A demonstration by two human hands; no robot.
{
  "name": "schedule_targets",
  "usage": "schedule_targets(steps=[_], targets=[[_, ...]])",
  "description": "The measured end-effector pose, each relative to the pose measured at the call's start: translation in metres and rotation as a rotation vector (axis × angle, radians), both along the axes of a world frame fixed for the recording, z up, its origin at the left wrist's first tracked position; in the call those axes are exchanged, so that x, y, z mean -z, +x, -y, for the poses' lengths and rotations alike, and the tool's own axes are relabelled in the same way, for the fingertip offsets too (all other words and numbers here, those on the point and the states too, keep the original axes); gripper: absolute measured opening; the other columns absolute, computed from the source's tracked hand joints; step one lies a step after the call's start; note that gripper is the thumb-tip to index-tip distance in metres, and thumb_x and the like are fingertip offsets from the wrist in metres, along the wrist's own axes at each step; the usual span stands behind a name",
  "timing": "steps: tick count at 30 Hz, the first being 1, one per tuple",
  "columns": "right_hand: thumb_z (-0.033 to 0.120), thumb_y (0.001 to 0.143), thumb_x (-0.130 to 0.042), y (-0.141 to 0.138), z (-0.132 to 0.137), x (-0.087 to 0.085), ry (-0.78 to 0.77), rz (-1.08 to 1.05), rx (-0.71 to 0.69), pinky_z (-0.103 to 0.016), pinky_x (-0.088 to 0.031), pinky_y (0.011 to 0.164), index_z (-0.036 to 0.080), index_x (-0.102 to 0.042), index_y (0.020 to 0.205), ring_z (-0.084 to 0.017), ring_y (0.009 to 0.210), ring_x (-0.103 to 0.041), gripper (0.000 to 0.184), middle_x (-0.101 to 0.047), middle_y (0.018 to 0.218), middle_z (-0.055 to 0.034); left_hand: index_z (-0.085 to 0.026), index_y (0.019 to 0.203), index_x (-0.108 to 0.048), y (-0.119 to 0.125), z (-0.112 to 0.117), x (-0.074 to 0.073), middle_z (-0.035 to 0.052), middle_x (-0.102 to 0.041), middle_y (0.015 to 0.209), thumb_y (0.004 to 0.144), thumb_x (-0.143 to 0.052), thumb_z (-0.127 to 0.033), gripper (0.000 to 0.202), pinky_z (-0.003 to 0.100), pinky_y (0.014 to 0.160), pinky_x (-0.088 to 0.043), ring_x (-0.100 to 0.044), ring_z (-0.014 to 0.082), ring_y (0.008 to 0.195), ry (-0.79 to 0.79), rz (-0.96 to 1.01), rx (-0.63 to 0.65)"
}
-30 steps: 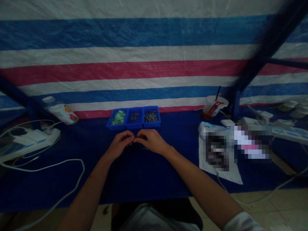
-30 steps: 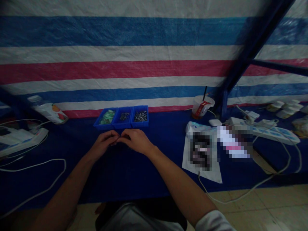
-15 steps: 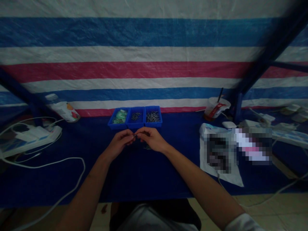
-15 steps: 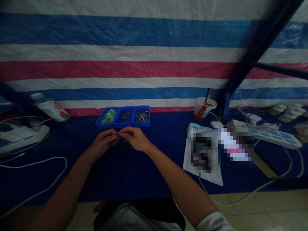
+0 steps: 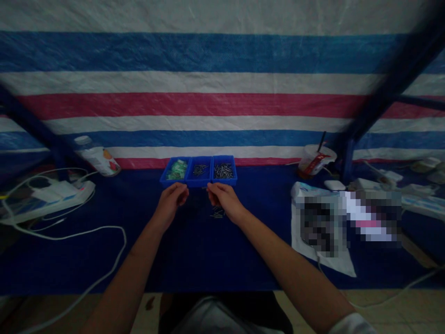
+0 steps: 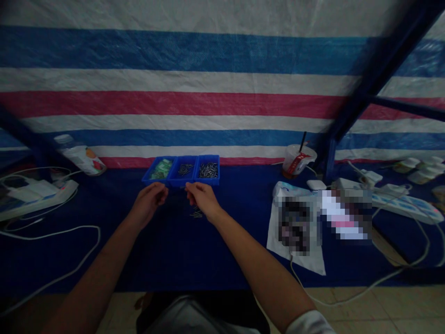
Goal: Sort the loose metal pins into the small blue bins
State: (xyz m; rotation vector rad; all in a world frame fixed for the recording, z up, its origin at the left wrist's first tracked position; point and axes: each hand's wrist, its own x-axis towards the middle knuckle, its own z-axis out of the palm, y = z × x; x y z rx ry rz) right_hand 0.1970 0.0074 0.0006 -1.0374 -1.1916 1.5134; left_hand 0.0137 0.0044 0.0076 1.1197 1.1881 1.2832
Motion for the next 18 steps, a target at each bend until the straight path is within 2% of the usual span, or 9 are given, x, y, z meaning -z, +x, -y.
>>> schedule_targets(steps=[2, 4, 6, 8, 11, 13, 18], targets=[[0.042, 0.086, -0.062, -0.003, -0.002, 0.001, 0.032, -0.01, 0.026, -0.024, -0.037, 0.052, 0.022, -0.064, 0.108, -0.011, 0.06, -0.058, 0.029, -0.067, 0.084, -0.0015, -0.016, 0.065, -0.056, -0.001, -0.001, 0.0, -0.0024, -0.053, 0.064, 0.072, -0.069, -0.04, 0.028, 0.02, 0.049, -0.03, -0.044, 0.0074, 0.054, -0.017, 0.001, -0.022], [0.038, 0.088, -0.061, -0.003, -0.003, 0.002, 0.125, 0.107, 0.042, -0.026, -0.043, 0.059, 0.023, -0.06, 0.121, -0.013, 0.067, -0.062, 0.036, -0.069, 0.091, -0.0033, -0.016, 0.066, -0.057, 0.0, -0.001, 0.001, -0.0025, -0.053, 0.064, 0.071, -0.069, -0.041, 0.028, 0.019, 0.049, -0.031, -0.044, 0.0073, 0.054, -0.034, -0.011, -0.02], [0.033, 0.089, -0.06, 0.003, -0.002, 0.001, 0.302, 0.368, 0.078, -0.03, -0.047, 0.07, 0.021, -0.063, 0.118, -0.015, 0.073, -0.062, 0.031, -0.07, 0.091, -0.0043, -0.016, 0.066, -0.057, 0.0, 0.0, 0.002, -0.0024, -0.053, 0.064, 0.071, -0.069, -0.042, 0.028, 0.019, 0.049, -0.031, -0.044, 0.0075, 0.054, -0.036, -0.049, -0.012], [0.03, 0.09, -0.059, 0.012, 0.001, 0.0, 0.493, 0.714, 0.088, -0.036, -0.046, 0.082, 0.021, -0.069, 0.108, -0.019, 0.087, -0.062, 0.022, -0.07, 0.097, -0.0063, -0.017, 0.066, -0.058, 0.001, 0.0, 0.002, -0.002, -0.054, 0.064, 0.07, -0.069, -0.043, 0.029, 0.02, 0.049, -0.031, -0.045, 0.008, 0.055, -0.03, -0.108, -0.01], [0.028, 0.089, -0.059, 0.024, 0.006, -0.003, 0.606, 1.106, -0.022, -0.041, -0.043, 0.087, 0.021, -0.073, 0.099, -0.026, 0.102, -0.057, 0.018, -0.069, 0.108, -0.0087, -0.017, 0.068, -0.06, 0.002, 0.001, 0.0, -0.0013, -0.056, 0.065, 0.069, -0.069, -0.045, 0.029, 0.02, 0.051, -0.033, -0.047, 0.0093, 0.057, -0.038, -0.187, -0.01], [0.026, 0.09, -0.057, 0.027, 0.007, -0.003, 0.621, 1.223, -0.06, -0.042, -0.043, 0.085, 0.022, -0.073, 0.101, -0.027, 0.103, -0.056, 0.02, -0.068, 0.11, -0.0095, -0.017, 0.069, -0.06, 0.002, 0.002, -0.002, -0.0008, -0.057, 0.066, 0.069, -0.069, -0.045, 0.029, 0.021, 0.053, -0.035, -0.049, 0.0101, 0.058, -0.037, -0.214, -0.004], [0.02, 0.093, -0.049, 0.023, 0.005, 0.0, 0.613, 1.346, -0.024, -0.043, -0.041, 0.084, 0.021, -0.073, 0.102, -0.028, 0.103, -0.056, 0.025, -0.067, 0.11, -0.0118, -0.017, 0.071, -0.061, 0.002, 0.001, 0.002, -0.0001, -0.059, 0.066, 0.072, -0.066, -0.045, 0.028, 0.022, 0.052, -0.034, -0.049, 0.011, 0.057, 0.008, -0.27, 0.019]])
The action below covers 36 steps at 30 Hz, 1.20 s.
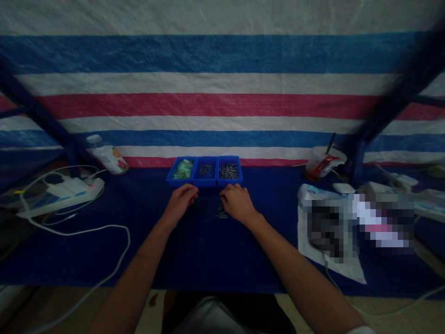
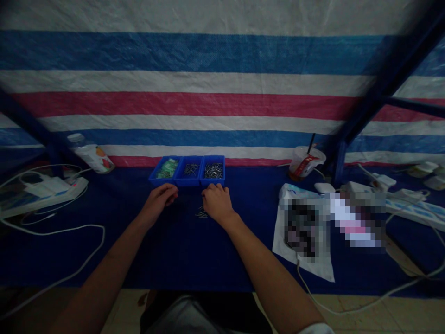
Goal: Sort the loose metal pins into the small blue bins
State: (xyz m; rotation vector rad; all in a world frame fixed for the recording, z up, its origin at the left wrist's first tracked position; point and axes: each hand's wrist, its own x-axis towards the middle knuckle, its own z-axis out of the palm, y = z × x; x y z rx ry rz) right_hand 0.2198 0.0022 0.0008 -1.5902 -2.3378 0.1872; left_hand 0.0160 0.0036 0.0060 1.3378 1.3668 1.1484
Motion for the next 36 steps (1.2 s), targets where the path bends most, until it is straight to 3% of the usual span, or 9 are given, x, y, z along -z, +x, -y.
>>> schedule_targets(steps=[6, 10, 14, 18, 21, 24, 30, 36], targets=[[0.004, 0.084, -0.049, -0.002, 0.0, 0.001, 0.013, 0.048, -0.029, -0.042, -0.039, 0.084, 0.019, -0.069, 0.109, -0.029, 0.103, -0.055, 0.035, -0.066, 0.109, -0.0123, -0.018, 0.072, -0.063, 0.001, -0.002, 0.006, -0.0009, -0.059, 0.067, 0.075, -0.065, -0.044, 0.026, 0.023, 0.054, -0.035, -0.049, 0.011, 0.057, 0.008, -0.069, 0.037], [0.004, 0.087, -0.046, -0.002, 0.001, 0.002, 0.037, -0.065, -0.092, -0.04, -0.04, 0.085, 0.018, -0.065, 0.118, -0.027, 0.105, -0.055, 0.04, -0.063, 0.115, -0.0121, -0.017, 0.072, -0.062, 0.001, -0.001, 0.003, -0.0007, -0.059, 0.066, 0.075, -0.065, -0.044, 0.027, 0.024, 0.056, -0.035, -0.05, 0.0114, 0.058, 0.021, -0.086, 0.029], [0.009, 0.094, -0.044, -0.006, -0.002, 0.001, -0.01, -0.34, -0.124, -0.036, -0.041, 0.087, 0.02, -0.068, 0.111, -0.021, 0.103, -0.058, 0.031, -0.064, 0.11, -0.0088, -0.017, 0.072, -0.062, 0.001, -0.001, 0.0, 0.0, -0.059, 0.067, 0.074, -0.066, -0.044, 0.027, 0.024, 0.058, -0.036, -0.05, 0.0123, 0.06, 0.023, -0.083, 0.011], [0.016, 0.088, -0.059, -0.008, -0.006, -0.004, -0.123, -0.738, -0.168, -0.033, -0.045, 0.082, 0.019, -0.07, 0.095, -0.016, 0.086, -0.063, 0.014, -0.07, 0.092, -0.0041, -0.018, 0.074, -0.063, 0.002, 0.0, 0.002, 0.0002, -0.06, 0.067, 0.073, -0.067, -0.046, 0.029, 0.025, 0.057, -0.037, -0.051, 0.0132, 0.06, 0.012, -0.109, 0.02], [0.022, 0.079, -0.068, -0.009, -0.009, -0.009, -0.284, -1.118, -0.134, -0.032, -0.048, 0.078, 0.02, -0.069, 0.085, -0.016, 0.079, -0.065, 0.006, -0.071, 0.081, -0.0014, -0.018, 0.074, -0.064, 0.002, -0.001, 0.005, 0.0005, -0.061, 0.068, 0.074, -0.067, -0.047, 0.029, 0.025, 0.058, -0.038, -0.052, 0.0136, 0.061, 0.006, -0.134, 0.035], [0.027, 0.074, -0.073, -0.008, -0.011, -0.011, -0.478, -1.41, -0.072, -0.031, -0.047, 0.073, 0.02, -0.069, 0.083, -0.016, 0.078, -0.066, 0.012, -0.072, 0.08, -0.0016, -0.019, 0.075, -0.064, 0.002, -0.002, 0.006, 0.0007, -0.061, 0.068, 0.074, -0.067, -0.047, 0.029, 0.025, 0.057, -0.037, -0.052, 0.0137, 0.06, 0.006, -0.132, 0.027], [0.029, 0.066, -0.08, -0.007, -0.011, -0.011, -0.698, -1.635, 0.001, -0.024, -0.039, 0.062, 0.021, -0.07, 0.087, -0.013, 0.075, -0.065, 0.024, -0.074, 0.09, -0.0027, -0.018, 0.073, -0.063, -0.001, -0.003, 0.005, -0.0001, -0.061, 0.067, 0.072, -0.068, -0.047, 0.03, 0.024, 0.058, -0.038, -0.052, 0.013, 0.059, 0.023, -0.097, -0.007], [0.044, 0.073, -0.074, -0.009, -0.012, -0.008, -0.732, -1.607, 0.046, -0.024, -0.032, 0.054, 0.017, -0.064, 0.067, -0.009, 0.057, -0.053, 0.029, -0.064, 0.062, 0.0, -0.018, 0.074, -0.063, -0.001, -0.004, 0.007, 0.0, -0.061, 0.068, 0.073, -0.068, -0.048, 0.03, 0.024, 0.058, -0.038, -0.052, 0.0129, 0.06, 0.032, -0.12, 0.02]])
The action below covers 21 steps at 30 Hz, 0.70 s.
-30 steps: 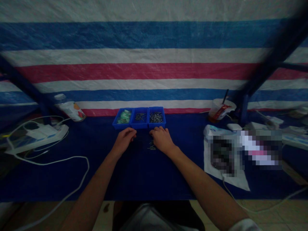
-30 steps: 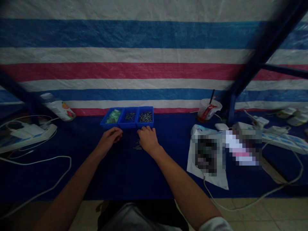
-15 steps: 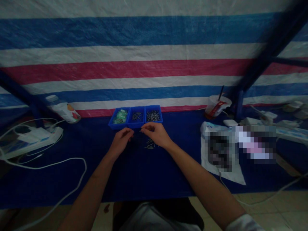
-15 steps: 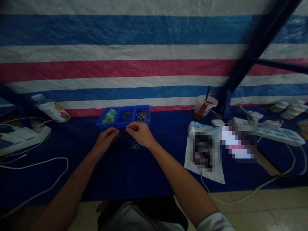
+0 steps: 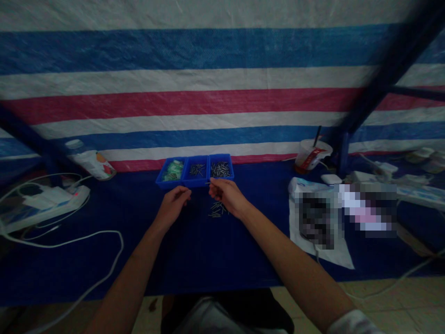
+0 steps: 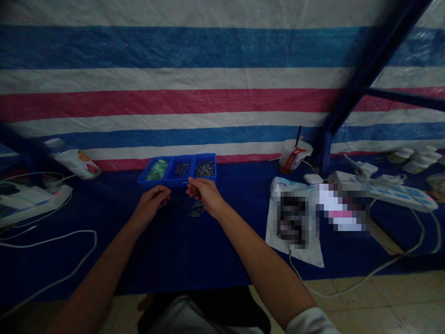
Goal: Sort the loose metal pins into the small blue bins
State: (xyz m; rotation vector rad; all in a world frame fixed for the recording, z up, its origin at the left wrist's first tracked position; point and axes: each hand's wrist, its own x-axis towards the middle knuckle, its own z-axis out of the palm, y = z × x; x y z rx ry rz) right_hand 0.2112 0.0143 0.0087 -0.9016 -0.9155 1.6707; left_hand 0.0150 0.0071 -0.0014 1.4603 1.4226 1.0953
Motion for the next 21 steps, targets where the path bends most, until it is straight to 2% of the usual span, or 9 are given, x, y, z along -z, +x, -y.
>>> schedule_targets(steps=[6, 13, 16, 18, 21], targets=[[0.045, 0.076, -0.067, -0.0005, -0.0015, 0.0015, 0.018, 0.054, 0.008, -0.025, -0.025, 0.048, 0.019, -0.053, 0.056, -0.009, 0.049, -0.043, 0.036, -0.052, 0.051, 0.0033, -0.018, 0.075, -0.064, -0.001, 0.0008, -0.0037, 0.0002, -0.062, 0.068, 0.072, -0.069, -0.048, 0.03, 0.024, 0.056, -0.037, -0.052, 0.0126, 0.059, -0.005, 0.011, -0.037], [0.038, 0.081, -0.063, -0.0016, 0.0, 0.0033, -0.023, 0.079, -0.024, -0.026, -0.023, 0.048, 0.02, -0.049, 0.056, -0.008, 0.045, -0.039, 0.034, -0.046, 0.048, 0.0051, -0.018, 0.075, -0.064, -0.0033, -0.001, -0.0019, -0.0004, -0.061, 0.067, 0.071, -0.07, -0.047, 0.029, 0.024, 0.056, -0.038, -0.052, 0.0124, 0.058, 0.009, 0.033, -0.065], [0.041, 0.08, -0.065, -0.0058, -0.0012, 0.005, -0.027, 0.088, -0.011, -0.025, -0.024, 0.047, 0.02, -0.048, 0.057, -0.008, 0.044, -0.039, 0.035, -0.046, 0.049, 0.0056, -0.018, 0.075, -0.064, -0.003, -0.0018, -0.0005, -0.0006, -0.061, 0.067, 0.071, -0.07, -0.046, 0.029, 0.025, 0.058, -0.038, -0.052, 0.0126, 0.059, 0.015, 0.038, -0.059], [0.046, 0.079, -0.065, -0.0089, -0.0025, 0.0038, -0.034, 0.073, 0.007, -0.024, -0.026, 0.047, 0.019, -0.054, 0.065, -0.008, 0.047, -0.045, 0.032, -0.054, 0.056, 0.0038, -0.018, 0.075, -0.064, -0.0029, -0.0018, -0.0004, -0.0008, -0.06, 0.066, 0.072, -0.069, -0.045, 0.027, 0.025, 0.058, -0.038, -0.052, 0.0124, 0.059, 0.021, 0.039, -0.045], [0.05, 0.079, -0.064, -0.0091, -0.0045, -0.0005, 0.016, 0.082, 0.022, -0.023, -0.03, 0.048, 0.022, -0.063, 0.091, -0.01, 0.054, -0.054, 0.031, -0.067, 0.08, -0.0003, -0.018, 0.075, -0.064, -0.003, -0.0013, -0.0011, -0.0011, -0.06, 0.066, 0.074, -0.067, -0.043, 0.025, 0.025, 0.059, -0.039, -0.052, 0.0122, 0.059, 0.031, 0.036, -0.037]])
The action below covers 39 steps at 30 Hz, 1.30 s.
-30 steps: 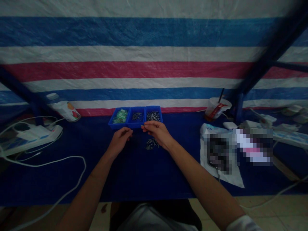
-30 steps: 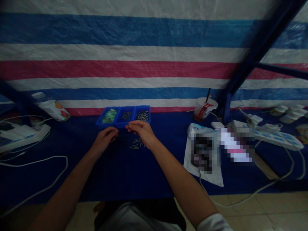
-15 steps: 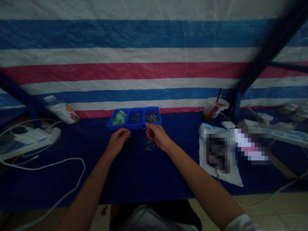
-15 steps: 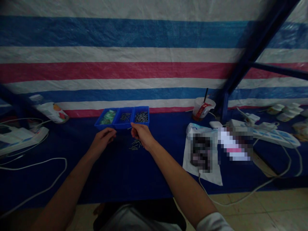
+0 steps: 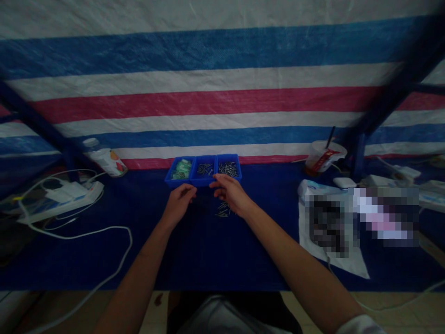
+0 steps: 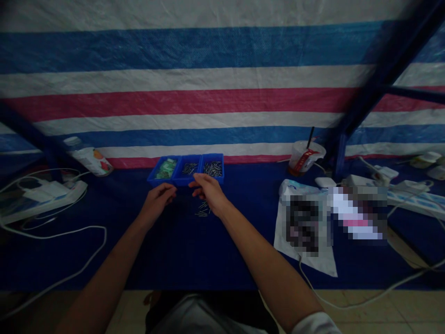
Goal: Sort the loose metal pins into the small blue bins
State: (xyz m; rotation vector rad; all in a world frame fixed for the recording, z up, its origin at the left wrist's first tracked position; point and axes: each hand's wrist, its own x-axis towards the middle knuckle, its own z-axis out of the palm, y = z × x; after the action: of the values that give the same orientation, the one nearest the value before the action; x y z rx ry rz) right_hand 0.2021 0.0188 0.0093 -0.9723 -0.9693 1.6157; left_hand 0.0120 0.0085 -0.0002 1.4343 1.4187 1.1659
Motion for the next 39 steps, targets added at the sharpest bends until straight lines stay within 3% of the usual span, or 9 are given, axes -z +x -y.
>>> schedule_targets(steps=[3, 6, 8, 11, 15, 19, 26, 39], targets=[[0.045, 0.084, -0.059, 0.009, 0.0, -0.003, 0.184, 0.287, 0.052, -0.026, -0.037, 0.054, 0.022, -0.065, 0.093, -0.012, 0.058, -0.056, 0.025, -0.068, 0.084, -0.0018, -0.018, 0.075, -0.063, 0.0, 0.0, 0.0, -0.001, -0.06, 0.067, 0.074, -0.067, -0.043, 0.025, 0.025, 0.058, -0.039, -0.052, 0.0123, 0.059, 0.003, -0.004, -0.004], [0.033, 0.087, -0.058, 0.022, 0.004, -0.003, 0.48, 0.869, 0.081, -0.033, -0.043, 0.072, 0.02, -0.069, 0.085, -0.018, 0.078, -0.061, 0.018, -0.068, 0.087, -0.0059, -0.018, 0.076, -0.063, 0.0, 0.0, 0.001, -0.0009, -0.06, 0.068, 0.074, -0.066, -0.045, 0.027, 0.025, 0.058, -0.039, -0.053, 0.0124, 0.06, -0.008, -0.016, 0.001], [0.032, 0.087, -0.06, 0.029, 0.008, -0.003, 0.607, 1.199, 0.004, -0.038, -0.044, 0.08, 0.02, -0.071, 0.09, -0.024, 0.091, -0.061, 0.016, -0.068, 0.098, -0.009, -0.018, 0.076, -0.063, 0.0, 0.0, 0.002, -0.0011, -0.06, 0.068, 0.074, -0.066, -0.045, 0.028, 0.025, 0.058, -0.039, -0.053, 0.0124, 0.06, -0.016, -0.039, 0.009], [0.033, 0.087, -0.062, 0.031, 0.013, -0.002, 0.647, 1.442, -0.147, -0.04, -0.044, 0.083, 0.021, -0.072, 0.095, -0.027, 0.099, -0.06, 0.017, -0.067, 0.105, -0.0085, -0.018, 0.078, -0.063, 0.001, -0.001, 0.003, -0.0012, -0.06, 0.068, 0.075, -0.065, -0.046, 0.028, 0.025, 0.059, -0.039, -0.053, 0.0125, 0.061, -0.021, -0.074, 0.022], [0.025, 0.092, -0.054, 0.027, 0.017, -0.002, 0.651, 1.539, -0.215, -0.039, -0.043, 0.085, 0.022, -0.07, 0.094, -0.024, 0.1, -0.059, 0.017, -0.068, 0.103, -0.0062, -0.018, 0.077, -0.063, 0.002, 0.001, 0.003, -0.001, -0.06, 0.068, 0.076, -0.064, -0.046, 0.028, 0.025, 0.06, -0.039, -0.053, 0.0128, 0.062, -0.013, -0.089, 0.016], [0.023, 0.094, -0.049, 0.023, 0.019, -0.001, 0.69, 1.587, -0.199, -0.039, -0.042, 0.084, 0.02, -0.069, 0.096, -0.025, 0.101, -0.059, 0.021, -0.067, 0.107, -0.0086, -0.018, 0.077, -0.063, 0.0, 0.001, 0.001, -0.0011, -0.06, 0.069, 0.077, -0.063, -0.046, 0.028, 0.025, 0.061, -0.04, -0.053, 0.013, 0.062, -0.006, -0.095, 0.004], [0.03, 0.094, -0.053, 0.02, 0.025, -0.003, 0.75, 1.615, -0.175, -0.04, -0.042, 0.085, 0.017, -0.069, 0.099, -0.026, 0.101, -0.06, 0.022, -0.066, 0.11, -0.0114, -0.018, 0.078, -0.063, 0.001, 0.001, 0.002, -0.0008, -0.06, 0.069, 0.076, -0.063, -0.047, 0.029, 0.026, 0.061, -0.039, -0.053, 0.0135, 0.062, -0.011, -0.13, 0.025], [0.02, 0.094, -0.051, 0.019, 0.023, 0.003, 0.791, 1.597, -0.157, -0.038, -0.041, 0.084, 0.018, -0.067, 0.101, -0.024, 0.1, -0.059, 0.018, -0.068, 0.107, -0.0087, -0.019, 0.079, -0.063, -0.001, -0.001, 0.005, -0.0005, -0.061, 0.07, 0.078, -0.062, -0.046, 0.028, 0.027, 0.061, -0.041, -0.055, 0.0143, 0.063, 0.004, -0.15, 0.021]])
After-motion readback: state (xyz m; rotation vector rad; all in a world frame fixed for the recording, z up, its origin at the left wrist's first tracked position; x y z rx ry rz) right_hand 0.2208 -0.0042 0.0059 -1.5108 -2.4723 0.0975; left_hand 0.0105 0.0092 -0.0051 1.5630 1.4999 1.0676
